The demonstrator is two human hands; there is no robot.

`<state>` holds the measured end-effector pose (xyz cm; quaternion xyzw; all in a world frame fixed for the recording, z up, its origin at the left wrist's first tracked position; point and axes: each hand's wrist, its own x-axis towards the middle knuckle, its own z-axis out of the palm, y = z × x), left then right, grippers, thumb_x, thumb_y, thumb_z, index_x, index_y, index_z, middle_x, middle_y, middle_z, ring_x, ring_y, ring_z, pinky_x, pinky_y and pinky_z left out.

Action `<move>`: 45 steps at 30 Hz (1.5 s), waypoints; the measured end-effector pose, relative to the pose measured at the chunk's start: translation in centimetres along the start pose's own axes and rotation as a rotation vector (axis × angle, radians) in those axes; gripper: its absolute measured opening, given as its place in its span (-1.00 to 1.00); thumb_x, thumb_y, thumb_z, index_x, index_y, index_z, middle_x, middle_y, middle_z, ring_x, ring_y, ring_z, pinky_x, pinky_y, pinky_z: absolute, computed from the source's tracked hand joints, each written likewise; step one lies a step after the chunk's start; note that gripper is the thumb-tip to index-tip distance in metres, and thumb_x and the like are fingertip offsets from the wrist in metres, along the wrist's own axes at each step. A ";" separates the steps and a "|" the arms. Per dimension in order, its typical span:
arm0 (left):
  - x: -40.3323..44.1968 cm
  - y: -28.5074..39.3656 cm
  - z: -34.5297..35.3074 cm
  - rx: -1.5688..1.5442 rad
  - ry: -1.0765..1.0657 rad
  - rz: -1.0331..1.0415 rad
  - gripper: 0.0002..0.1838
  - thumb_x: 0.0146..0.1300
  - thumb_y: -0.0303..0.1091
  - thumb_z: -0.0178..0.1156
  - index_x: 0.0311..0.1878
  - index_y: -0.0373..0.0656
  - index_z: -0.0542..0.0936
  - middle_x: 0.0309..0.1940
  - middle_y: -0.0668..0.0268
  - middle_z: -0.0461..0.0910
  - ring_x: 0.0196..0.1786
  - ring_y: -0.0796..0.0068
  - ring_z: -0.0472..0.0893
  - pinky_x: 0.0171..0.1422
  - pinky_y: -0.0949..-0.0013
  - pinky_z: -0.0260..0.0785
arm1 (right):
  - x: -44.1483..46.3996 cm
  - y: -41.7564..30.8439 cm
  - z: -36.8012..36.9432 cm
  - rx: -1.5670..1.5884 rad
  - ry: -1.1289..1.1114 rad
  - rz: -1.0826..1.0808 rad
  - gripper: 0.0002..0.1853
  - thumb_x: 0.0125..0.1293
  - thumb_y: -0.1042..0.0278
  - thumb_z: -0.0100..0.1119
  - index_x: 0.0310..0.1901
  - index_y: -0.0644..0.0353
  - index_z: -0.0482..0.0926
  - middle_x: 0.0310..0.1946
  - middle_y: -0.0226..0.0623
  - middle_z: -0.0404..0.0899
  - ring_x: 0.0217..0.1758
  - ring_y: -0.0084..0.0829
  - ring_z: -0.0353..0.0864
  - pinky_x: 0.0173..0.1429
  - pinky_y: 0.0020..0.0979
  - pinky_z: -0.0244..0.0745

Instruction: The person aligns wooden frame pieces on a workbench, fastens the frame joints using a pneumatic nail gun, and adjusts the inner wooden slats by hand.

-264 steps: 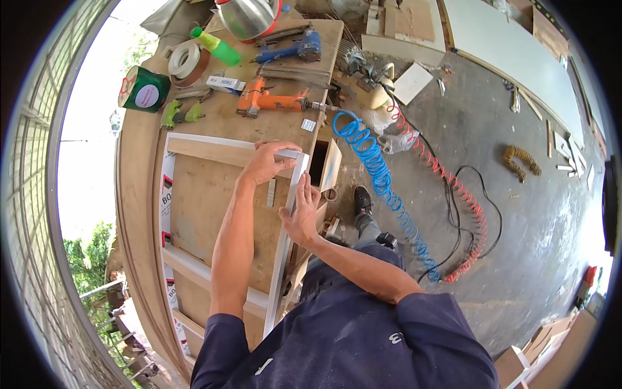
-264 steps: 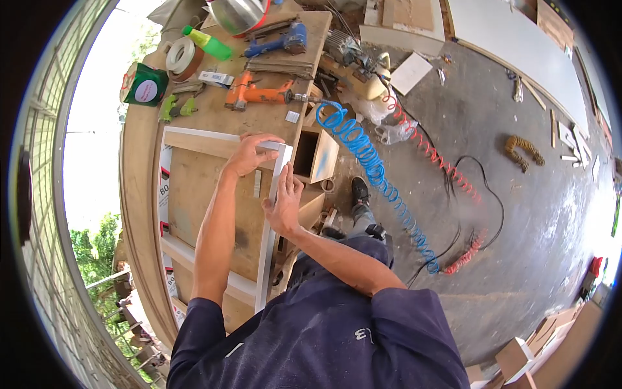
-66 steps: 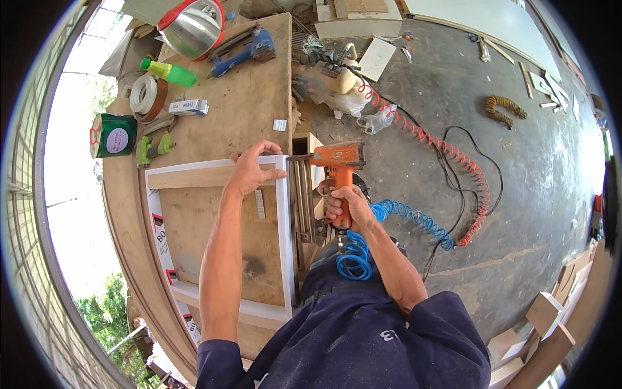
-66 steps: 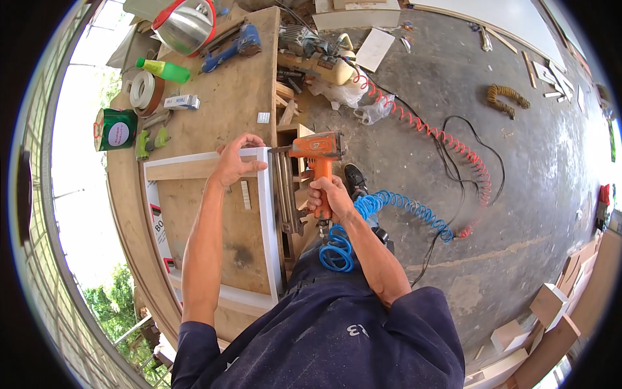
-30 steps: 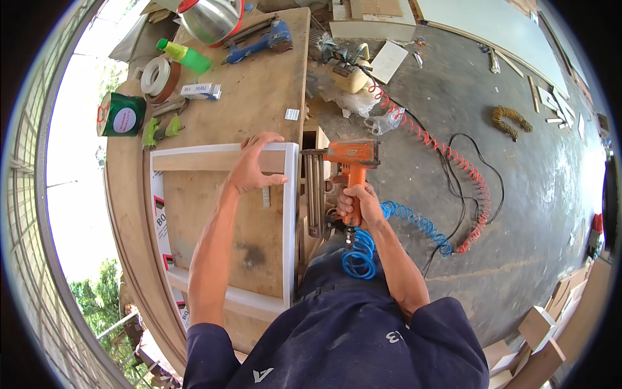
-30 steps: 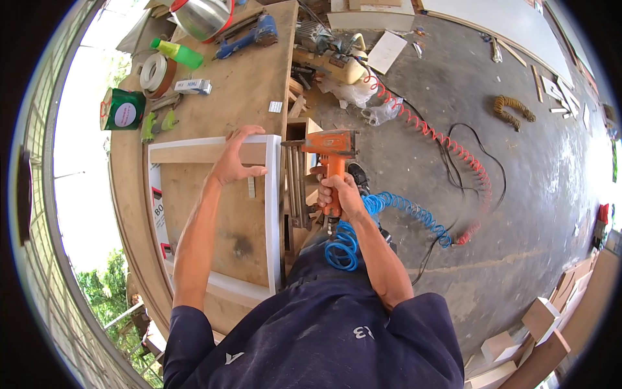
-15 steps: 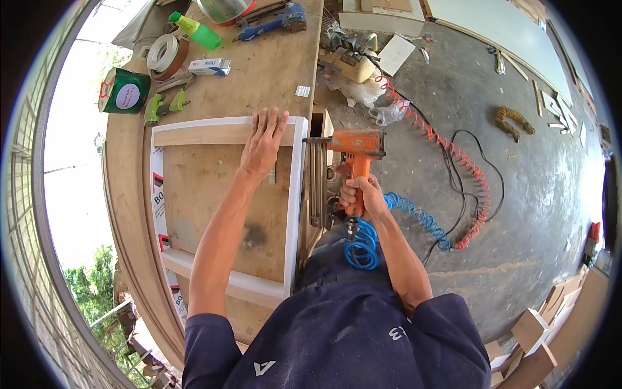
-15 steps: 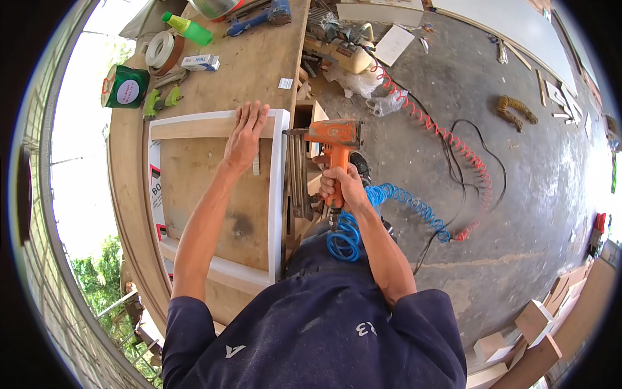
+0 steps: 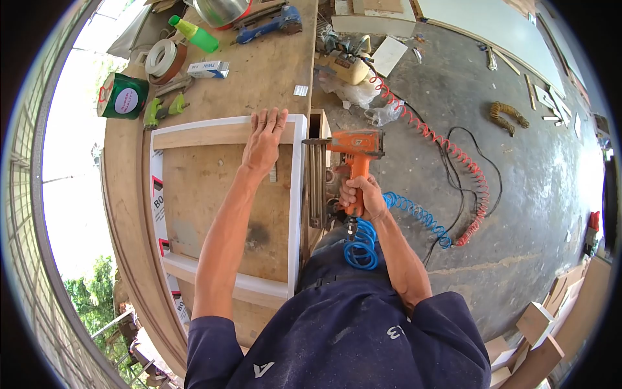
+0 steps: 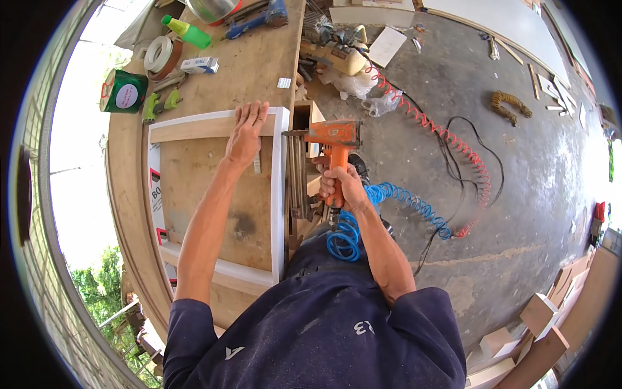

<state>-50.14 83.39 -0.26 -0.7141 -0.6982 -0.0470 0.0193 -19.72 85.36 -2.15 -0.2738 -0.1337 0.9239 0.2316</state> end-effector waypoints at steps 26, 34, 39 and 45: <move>0.4 0.4 -1.5 -0.092 -0.033 -0.011 -0.03 -0.06 -0.74 0.31 0.54 -0.23 0.28 0.43 -0.01 0.35 0.49 -0.05 0.31 0.66 -0.10 0.05 | 0.5 0.7 -0.8 0.029 -0.013 -0.005 -0.64 0.38 0.50 0.04 0.18 0.38 0.50 -0.51 -0.48 0.31 -0.53 -0.57 0.33 -0.34 -0.37 0.39; 0.4 0.7 -1.8 -0.127 -0.020 -0.020 -0.10 -0.01 -0.80 0.21 0.52 -0.26 0.31 0.39 0.03 0.39 0.44 -0.03 0.33 0.68 -0.11 0.02 | 0.5 0.7 -0.7 0.031 0.002 -0.011 -0.61 0.37 0.49 0.02 0.22 0.34 0.48 -0.54 -0.50 0.26 -0.54 -0.58 0.28 -0.35 -0.38 0.35; 0.3 0.6 -1.6 -0.110 -0.015 -0.021 -0.08 -0.02 -0.79 0.23 0.53 -0.24 0.30 0.41 0.01 0.38 0.46 -0.05 0.33 0.69 -0.11 0.01 | 0.7 0.4 -0.4 0.032 -0.009 -0.001 -0.61 0.36 0.50 0.02 0.22 0.33 0.48 -0.54 -0.50 0.25 -0.53 -0.58 0.28 -0.35 -0.39 0.34; 0.4 0.7 -2.2 -0.130 -0.053 -0.038 -0.01 -0.07 -0.74 0.34 0.55 -0.20 0.28 0.45 0.00 0.37 0.51 -0.02 0.31 0.67 -0.08 0.04 | 0.8 0.3 -0.3 0.015 0.013 -0.007 -0.60 0.37 0.50 0.01 0.22 0.34 0.47 -0.53 -0.49 0.26 -0.53 -0.58 0.28 -0.35 -0.39 0.34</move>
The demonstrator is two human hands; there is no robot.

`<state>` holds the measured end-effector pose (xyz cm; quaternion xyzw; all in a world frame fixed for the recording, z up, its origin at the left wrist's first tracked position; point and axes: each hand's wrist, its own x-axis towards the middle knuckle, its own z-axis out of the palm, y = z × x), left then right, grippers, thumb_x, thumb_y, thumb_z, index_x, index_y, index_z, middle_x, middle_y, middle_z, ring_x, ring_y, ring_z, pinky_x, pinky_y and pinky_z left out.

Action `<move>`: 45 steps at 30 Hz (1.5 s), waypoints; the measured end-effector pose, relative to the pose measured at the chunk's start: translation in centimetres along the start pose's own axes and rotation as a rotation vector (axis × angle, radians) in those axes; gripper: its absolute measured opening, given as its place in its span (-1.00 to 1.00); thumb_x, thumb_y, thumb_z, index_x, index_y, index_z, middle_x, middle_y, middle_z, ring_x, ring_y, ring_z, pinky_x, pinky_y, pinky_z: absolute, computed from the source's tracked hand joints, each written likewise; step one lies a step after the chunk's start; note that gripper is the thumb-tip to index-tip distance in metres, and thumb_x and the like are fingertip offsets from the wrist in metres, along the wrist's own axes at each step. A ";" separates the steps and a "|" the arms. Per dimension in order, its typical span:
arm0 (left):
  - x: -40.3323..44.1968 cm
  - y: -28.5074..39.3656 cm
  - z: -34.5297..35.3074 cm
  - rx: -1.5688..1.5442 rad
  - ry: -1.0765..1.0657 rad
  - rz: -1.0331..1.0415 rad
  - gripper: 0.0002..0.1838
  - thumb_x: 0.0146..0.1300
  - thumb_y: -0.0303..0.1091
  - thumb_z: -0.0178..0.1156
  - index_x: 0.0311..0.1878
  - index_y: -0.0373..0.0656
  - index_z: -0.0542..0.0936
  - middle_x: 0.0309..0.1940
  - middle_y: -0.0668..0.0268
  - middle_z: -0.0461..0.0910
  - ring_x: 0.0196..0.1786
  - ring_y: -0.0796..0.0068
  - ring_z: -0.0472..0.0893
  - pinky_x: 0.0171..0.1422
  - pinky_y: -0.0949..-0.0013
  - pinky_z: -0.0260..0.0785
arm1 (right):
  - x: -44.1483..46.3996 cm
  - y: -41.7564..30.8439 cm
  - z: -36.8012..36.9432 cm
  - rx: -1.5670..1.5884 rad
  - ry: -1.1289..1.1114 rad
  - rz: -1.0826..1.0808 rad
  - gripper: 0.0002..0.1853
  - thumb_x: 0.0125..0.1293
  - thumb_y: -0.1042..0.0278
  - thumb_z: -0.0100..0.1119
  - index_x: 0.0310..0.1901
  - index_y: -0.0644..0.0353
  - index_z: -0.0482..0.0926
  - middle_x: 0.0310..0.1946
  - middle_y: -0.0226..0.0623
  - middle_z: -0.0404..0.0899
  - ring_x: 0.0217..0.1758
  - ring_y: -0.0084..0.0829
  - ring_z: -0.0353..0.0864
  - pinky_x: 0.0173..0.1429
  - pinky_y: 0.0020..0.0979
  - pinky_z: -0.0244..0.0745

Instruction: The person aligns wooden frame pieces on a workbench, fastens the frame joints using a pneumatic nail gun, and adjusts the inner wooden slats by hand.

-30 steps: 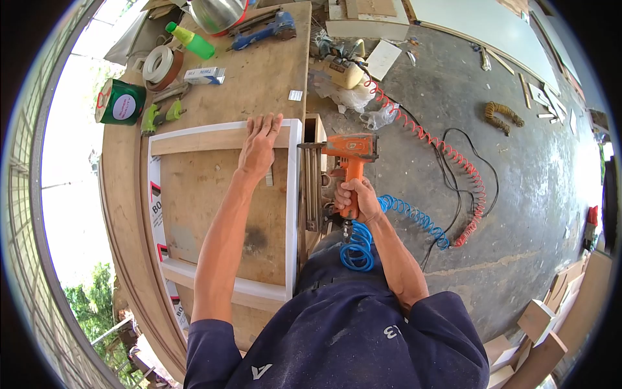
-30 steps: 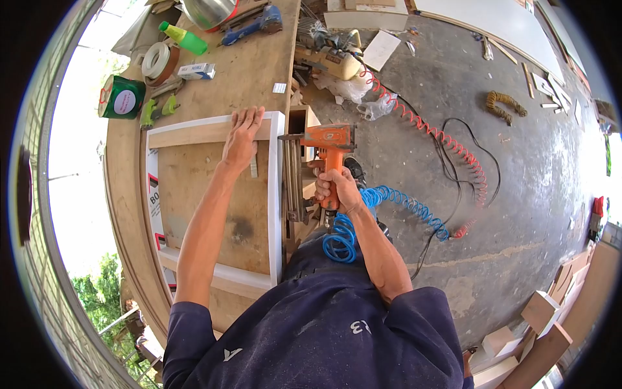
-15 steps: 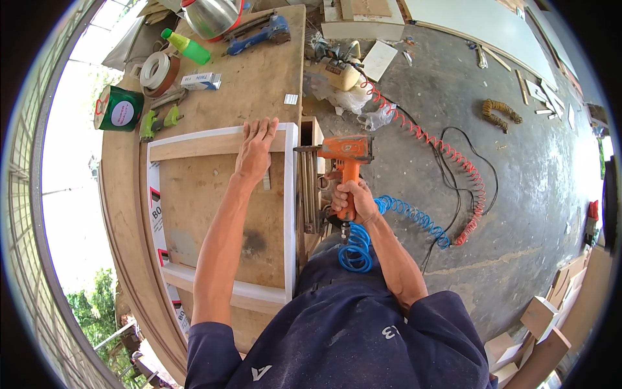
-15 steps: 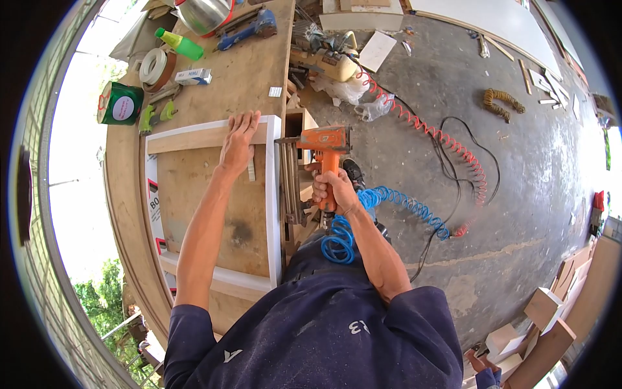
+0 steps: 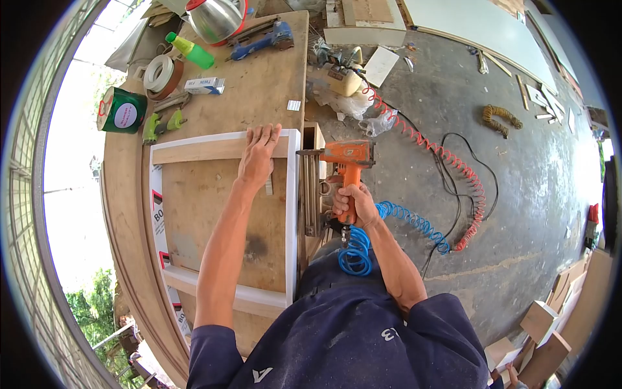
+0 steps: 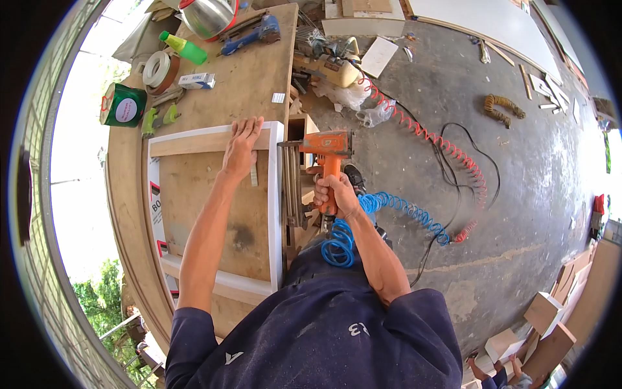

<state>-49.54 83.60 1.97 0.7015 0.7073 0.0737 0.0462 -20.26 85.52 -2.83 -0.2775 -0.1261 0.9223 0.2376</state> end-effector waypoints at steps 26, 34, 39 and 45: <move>0.1 0.1 -0.3 -0.073 0.018 -0.021 0.00 -0.11 -0.76 0.35 0.53 -0.14 0.33 0.42 0.03 0.42 0.49 0.02 0.35 0.68 -0.04 0.03 | 2.3 -1.5 -0.4 0.014 -0.046 -0.024 -0.72 0.39 0.50 0.05 0.11 0.30 0.49 -0.53 -0.48 0.32 -0.52 -0.57 0.34 -0.37 -0.38 0.38; 0.1 0.0 -0.3 -0.061 0.013 -0.016 -0.05 -0.09 -0.74 0.37 0.50 -0.21 0.37 0.39 0.07 0.43 0.47 0.05 0.35 0.69 -0.06 0.04 | 1.6 -1.4 -0.2 -0.021 -0.027 -0.016 -0.66 0.38 0.50 0.06 0.18 0.29 0.49 -0.53 -0.49 0.31 -0.55 -0.58 0.33 -0.35 -0.38 0.40; 0.1 0.1 -0.4 -0.053 0.014 -0.016 -0.05 -0.09 -0.74 0.37 0.50 -0.21 0.37 0.40 0.07 0.42 0.46 0.05 0.36 0.69 -0.06 0.04 | 1.6 -1.4 0.2 -0.028 -0.038 -0.026 -0.63 0.36 0.49 0.04 0.18 0.36 0.48 -0.55 -0.51 0.29 -0.56 -0.59 0.31 -0.36 -0.38 0.39; 0.2 0.0 -0.3 -0.053 0.014 -0.010 -0.04 -0.09 -0.73 0.37 0.51 -0.20 0.36 0.39 0.07 0.43 0.46 0.04 0.36 0.69 -0.06 0.03 | 1.5 -1.2 -0.3 -0.043 -0.022 -0.027 -0.63 0.36 0.49 0.04 0.18 0.37 0.48 -0.55 -0.51 0.29 -0.56 -0.58 0.32 -0.36 -0.38 0.39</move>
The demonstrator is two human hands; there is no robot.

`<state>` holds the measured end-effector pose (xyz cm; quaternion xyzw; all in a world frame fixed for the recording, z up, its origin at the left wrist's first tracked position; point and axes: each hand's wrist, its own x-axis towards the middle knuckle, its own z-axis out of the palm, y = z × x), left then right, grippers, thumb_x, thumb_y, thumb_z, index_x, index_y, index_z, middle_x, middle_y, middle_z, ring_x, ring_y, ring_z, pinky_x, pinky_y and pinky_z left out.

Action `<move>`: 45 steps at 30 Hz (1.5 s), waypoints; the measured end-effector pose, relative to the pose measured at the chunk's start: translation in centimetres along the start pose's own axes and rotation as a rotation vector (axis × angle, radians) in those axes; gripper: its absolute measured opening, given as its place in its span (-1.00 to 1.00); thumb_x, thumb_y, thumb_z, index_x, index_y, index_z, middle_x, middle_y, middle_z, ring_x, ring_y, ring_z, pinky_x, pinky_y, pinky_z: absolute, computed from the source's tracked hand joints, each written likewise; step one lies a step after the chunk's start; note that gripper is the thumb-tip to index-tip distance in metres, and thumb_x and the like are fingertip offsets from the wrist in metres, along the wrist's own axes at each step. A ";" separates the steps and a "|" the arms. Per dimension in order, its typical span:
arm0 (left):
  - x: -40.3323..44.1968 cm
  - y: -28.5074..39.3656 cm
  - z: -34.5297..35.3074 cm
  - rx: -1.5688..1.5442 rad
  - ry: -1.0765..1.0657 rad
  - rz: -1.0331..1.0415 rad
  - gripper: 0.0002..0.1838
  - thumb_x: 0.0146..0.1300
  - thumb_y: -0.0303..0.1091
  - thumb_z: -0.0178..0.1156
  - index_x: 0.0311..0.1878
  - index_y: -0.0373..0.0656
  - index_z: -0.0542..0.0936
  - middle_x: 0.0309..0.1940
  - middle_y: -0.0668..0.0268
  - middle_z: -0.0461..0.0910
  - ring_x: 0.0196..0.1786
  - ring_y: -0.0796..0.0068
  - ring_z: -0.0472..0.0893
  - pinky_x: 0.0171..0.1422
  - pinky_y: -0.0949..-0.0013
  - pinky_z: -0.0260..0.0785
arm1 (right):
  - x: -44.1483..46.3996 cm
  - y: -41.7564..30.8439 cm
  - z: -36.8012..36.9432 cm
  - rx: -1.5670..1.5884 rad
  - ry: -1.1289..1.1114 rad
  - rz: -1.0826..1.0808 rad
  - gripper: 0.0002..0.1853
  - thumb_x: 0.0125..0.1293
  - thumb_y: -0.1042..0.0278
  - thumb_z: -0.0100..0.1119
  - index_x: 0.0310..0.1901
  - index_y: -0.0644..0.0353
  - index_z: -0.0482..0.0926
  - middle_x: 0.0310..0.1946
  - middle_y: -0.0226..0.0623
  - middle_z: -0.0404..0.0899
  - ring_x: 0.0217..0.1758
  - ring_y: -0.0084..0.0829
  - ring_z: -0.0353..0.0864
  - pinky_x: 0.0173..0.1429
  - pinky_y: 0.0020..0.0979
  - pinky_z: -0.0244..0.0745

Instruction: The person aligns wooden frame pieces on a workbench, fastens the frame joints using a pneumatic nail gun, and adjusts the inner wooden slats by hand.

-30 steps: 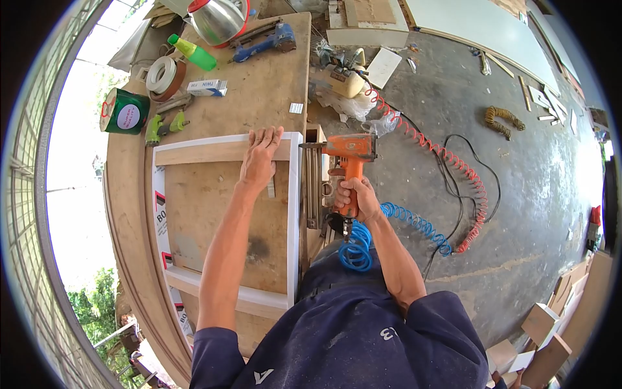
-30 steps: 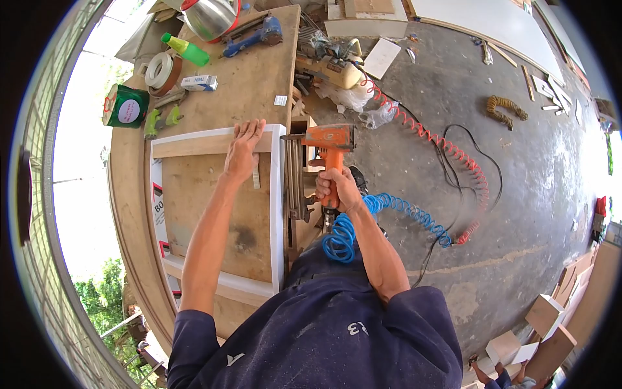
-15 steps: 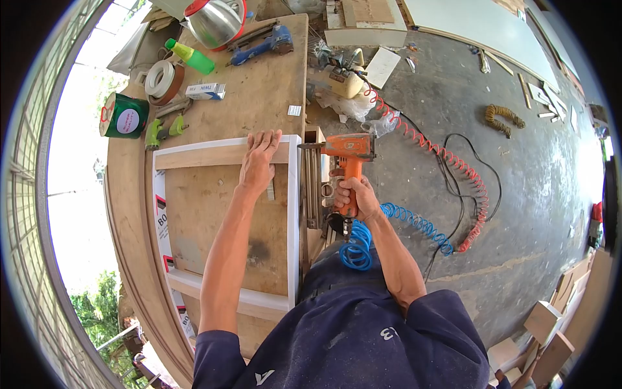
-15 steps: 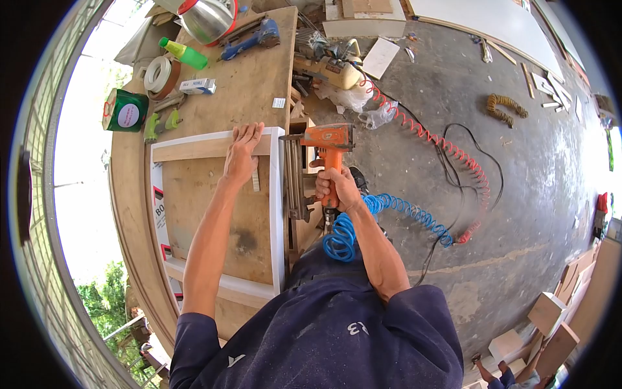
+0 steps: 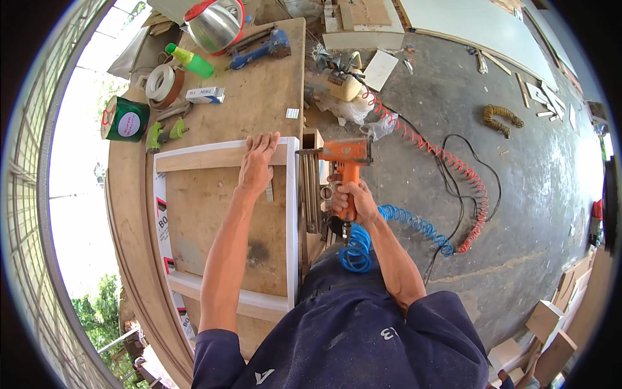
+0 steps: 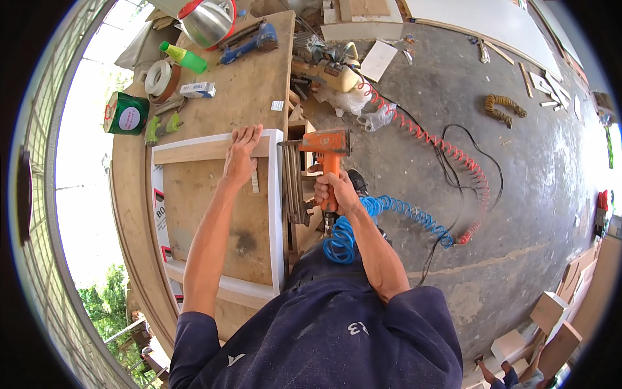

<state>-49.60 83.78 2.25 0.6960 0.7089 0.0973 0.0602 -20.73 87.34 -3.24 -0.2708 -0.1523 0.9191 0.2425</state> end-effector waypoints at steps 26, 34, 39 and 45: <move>-11.4 1.5 -1.3 -0.512 0.374 -0.400 -0.48 0.23 -0.52 0.29 0.30 -0.18 0.60 0.08 0.06 0.72 0.15 0.10 0.70 0.32 0.24 0.48 | -6.2 -0.9 -7.6 -0.090 0.416 -0.215 -0.86 0.31 0.36 0.15 -0.35 0.17 0.42 -0.55 -0.43 0.35 -0.53 -0.51 0.39 -0.39 -0.30 0.44; -29.2 9.9 -1.0 -0.874 0.647 -1.054 -0.74 0.25 -0.44 0.36 -0.01 -0.28 0.73 -0.13 0.27 0.77 -0.07 0.47 0.73 0.09 0.38 0.52 | -8.5 -2.0 -12.9 0.111 0.450 -0.142 -0.66 0.30 0.34 0.13 0.09 0.22 0.56 -0.59 -0.59 0.26 -0.57 -0.59 0.31 -0.33 -0.40 0.38; -36.2 17.2 1.0 -0.288 0.898 -1.499 -0.60 0.20 -0.33 0.45 0.06 -0.31 0.66 -0.13 0.16 0.70 -0.14 0.39 0.70 -0.04 0.35 0.55 | -8.2 -1.9 -13.1 0.113 0.440 -0.110 -0.75 0.28 0.37 0.13 -0.02 0.23 0.54 -0.60 -0.59 0.24 -0.57 -0.59 0.28 -0.33 -0.38 0.33; -38.7 24.2 1.3 -1.016 0.863 -1.584 -0.44 0.12 -0.28 0.53 0.12 -0.42 0.62 -0.10 0.12 0.70 -0.14 0.44 0.68 -0.02 0.34 0.55 | -9.9 -1.1 -12.9 -0.018 0.325 -0.025 -0.66 0.29 0.32 0.14 0.08 0.20 0.50 -0.59 -0.56 0.24 -0.54 -0.56 0.31 -0.30 -0.34 0.38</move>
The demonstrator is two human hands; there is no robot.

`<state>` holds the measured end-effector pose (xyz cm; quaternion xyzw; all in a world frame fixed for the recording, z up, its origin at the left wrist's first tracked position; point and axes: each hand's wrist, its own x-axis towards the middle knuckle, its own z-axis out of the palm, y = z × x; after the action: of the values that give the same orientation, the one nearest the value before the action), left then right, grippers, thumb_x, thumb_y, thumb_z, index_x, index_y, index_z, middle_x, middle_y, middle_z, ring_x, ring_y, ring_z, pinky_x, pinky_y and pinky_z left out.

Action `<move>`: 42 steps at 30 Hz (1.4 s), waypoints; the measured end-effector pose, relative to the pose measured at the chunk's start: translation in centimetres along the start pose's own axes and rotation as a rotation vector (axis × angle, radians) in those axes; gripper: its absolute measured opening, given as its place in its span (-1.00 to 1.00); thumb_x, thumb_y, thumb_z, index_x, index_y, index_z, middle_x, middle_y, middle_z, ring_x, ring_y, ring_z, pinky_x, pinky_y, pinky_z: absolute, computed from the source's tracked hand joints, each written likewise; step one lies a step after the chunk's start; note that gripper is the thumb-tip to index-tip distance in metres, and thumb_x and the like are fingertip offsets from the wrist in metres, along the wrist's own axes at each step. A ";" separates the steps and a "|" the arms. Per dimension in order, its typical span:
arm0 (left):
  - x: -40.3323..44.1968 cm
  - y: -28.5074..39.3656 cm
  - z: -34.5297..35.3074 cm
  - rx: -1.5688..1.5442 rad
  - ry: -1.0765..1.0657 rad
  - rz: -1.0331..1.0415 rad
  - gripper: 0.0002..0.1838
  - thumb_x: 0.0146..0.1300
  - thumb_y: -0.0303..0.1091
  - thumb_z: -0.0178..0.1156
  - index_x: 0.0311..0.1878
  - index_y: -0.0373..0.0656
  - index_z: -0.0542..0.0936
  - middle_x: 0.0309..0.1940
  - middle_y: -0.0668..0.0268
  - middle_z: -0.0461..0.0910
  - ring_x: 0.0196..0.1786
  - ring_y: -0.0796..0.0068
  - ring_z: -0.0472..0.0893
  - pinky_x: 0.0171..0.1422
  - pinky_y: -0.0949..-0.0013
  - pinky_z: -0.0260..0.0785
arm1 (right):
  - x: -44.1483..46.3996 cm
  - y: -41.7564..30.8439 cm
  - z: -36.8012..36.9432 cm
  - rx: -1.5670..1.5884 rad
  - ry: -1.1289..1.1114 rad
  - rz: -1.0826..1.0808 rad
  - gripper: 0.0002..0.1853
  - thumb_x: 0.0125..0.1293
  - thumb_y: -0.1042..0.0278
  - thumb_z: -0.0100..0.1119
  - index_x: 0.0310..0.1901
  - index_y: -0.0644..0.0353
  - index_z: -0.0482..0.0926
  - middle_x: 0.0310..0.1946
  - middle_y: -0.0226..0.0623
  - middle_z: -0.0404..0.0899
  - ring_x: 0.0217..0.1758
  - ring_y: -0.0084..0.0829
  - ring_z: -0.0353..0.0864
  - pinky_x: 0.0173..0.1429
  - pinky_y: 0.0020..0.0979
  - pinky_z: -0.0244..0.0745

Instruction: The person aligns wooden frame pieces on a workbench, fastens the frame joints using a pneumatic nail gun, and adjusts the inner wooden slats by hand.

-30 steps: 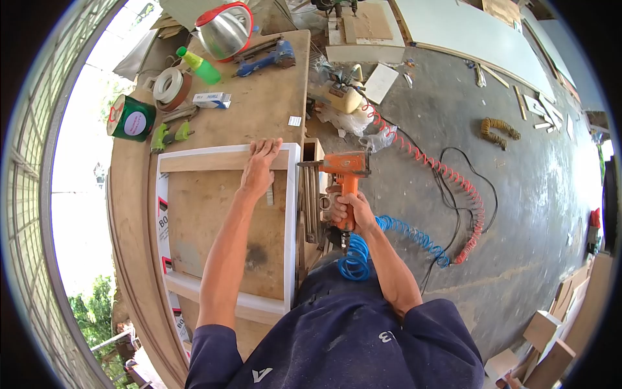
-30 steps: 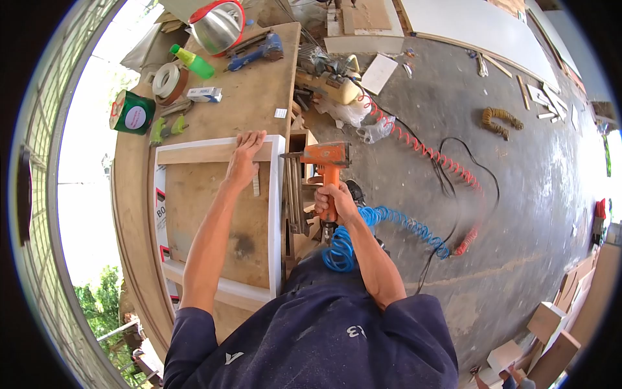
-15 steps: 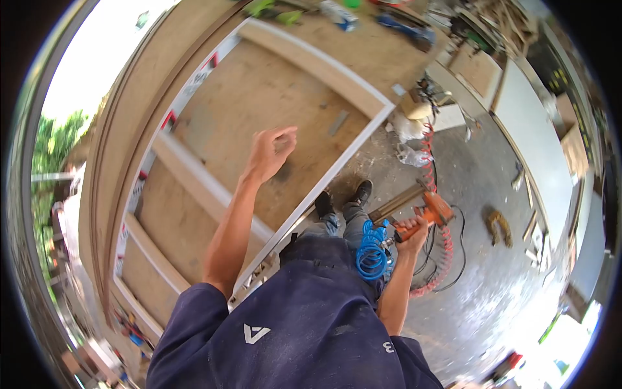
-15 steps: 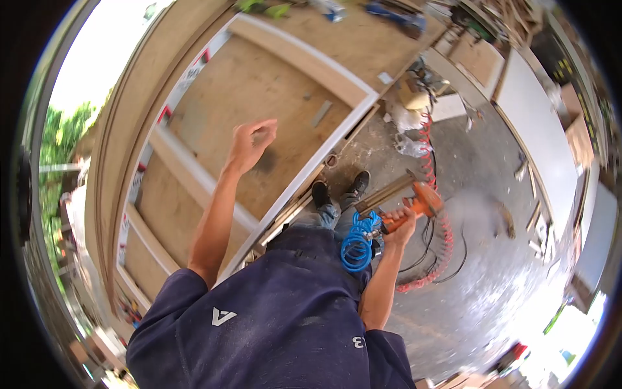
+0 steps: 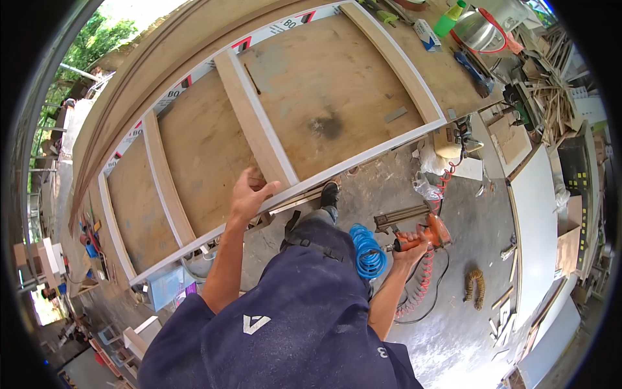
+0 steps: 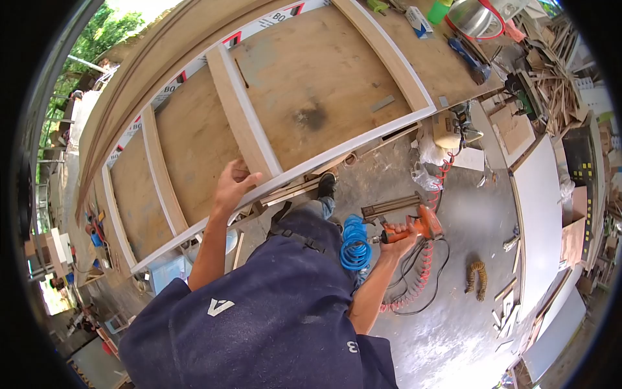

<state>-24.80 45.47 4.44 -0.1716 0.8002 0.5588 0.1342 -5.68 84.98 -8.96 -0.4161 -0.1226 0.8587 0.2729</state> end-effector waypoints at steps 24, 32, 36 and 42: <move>3.4 -3.0 -1.1 -0.110 -0.422 -0.057 -0.52 0.12 -0.47 0.49 0.13 -0.36 0.61 -0.08 0.19 0.72 -0.10 0.36 0.68 0.13 0.31 0.48 | -16.4 13.8 3.7 -0.182 -0.533 0.335 -0.86 0.37 0.47 0.08 -0.11 0.32 0.44 -0.55 -0.36 0.36 -0.55 -0.46 0.39 -0.39 -0.29 0.44; 5.3 -3.3 -1.7 -0.272 -0.651 -0.199 -0.65 0.19 -0.50 0.47 0.03 -0.31 0.62 -0.13 0.19 0.72 -0.17 0.42 0.71 0.01 0.36 0.57 | -19.4 20.9 3.7 -0.069 -0.396 0.256 -0.53 0.37 0.38 0.02 0.27 0.41 0.41 -0.55 -0.45 0.29 -0.54 -0.54 0.33 -0.35 -0.36 0.40; 5.8 -3.3 -2.0 -0.233 -0.735 -0.232 -0.71 0.20 -0.48 0.47 -0.04 -0.26 0.63 -0.22 0.25 0.73 -0.25 0.49 0.70 -0.11 0.43 0.58 | -20.7 23.5 3.4 -0.030 -0.373 0.197 -0.47 0.36 0.33 0.00 0.31 0.40 0.37 -0.55 -0.49 0.23 -0.54 -0.58 0.28 -0.33 -0.39 0.38; 6.1 -2.5 -1.9 -0.200 -0.736 -0.268 -0.73 0.15 -0.44 0.53 -0.18 -0.15 0.59 -0.38 0.39 0.65 -0.49 0.67 0.49 -0.47 0.53 0.21 | -22.0 25.0 4.5 0.022 -0.326 0.136 -0.49 0.37 0.34 -0.02 0.30 0.43 0.37 -0.56 -0.49 0.22 -0.55 -0.58 0.27 -0.35 -0.38 0.38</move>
<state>-29.27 42.10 0.46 -0.0751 0.6110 0.6356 0.4659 -7.26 51.98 -2.88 -0.2758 -0.1272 0.9326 0.1951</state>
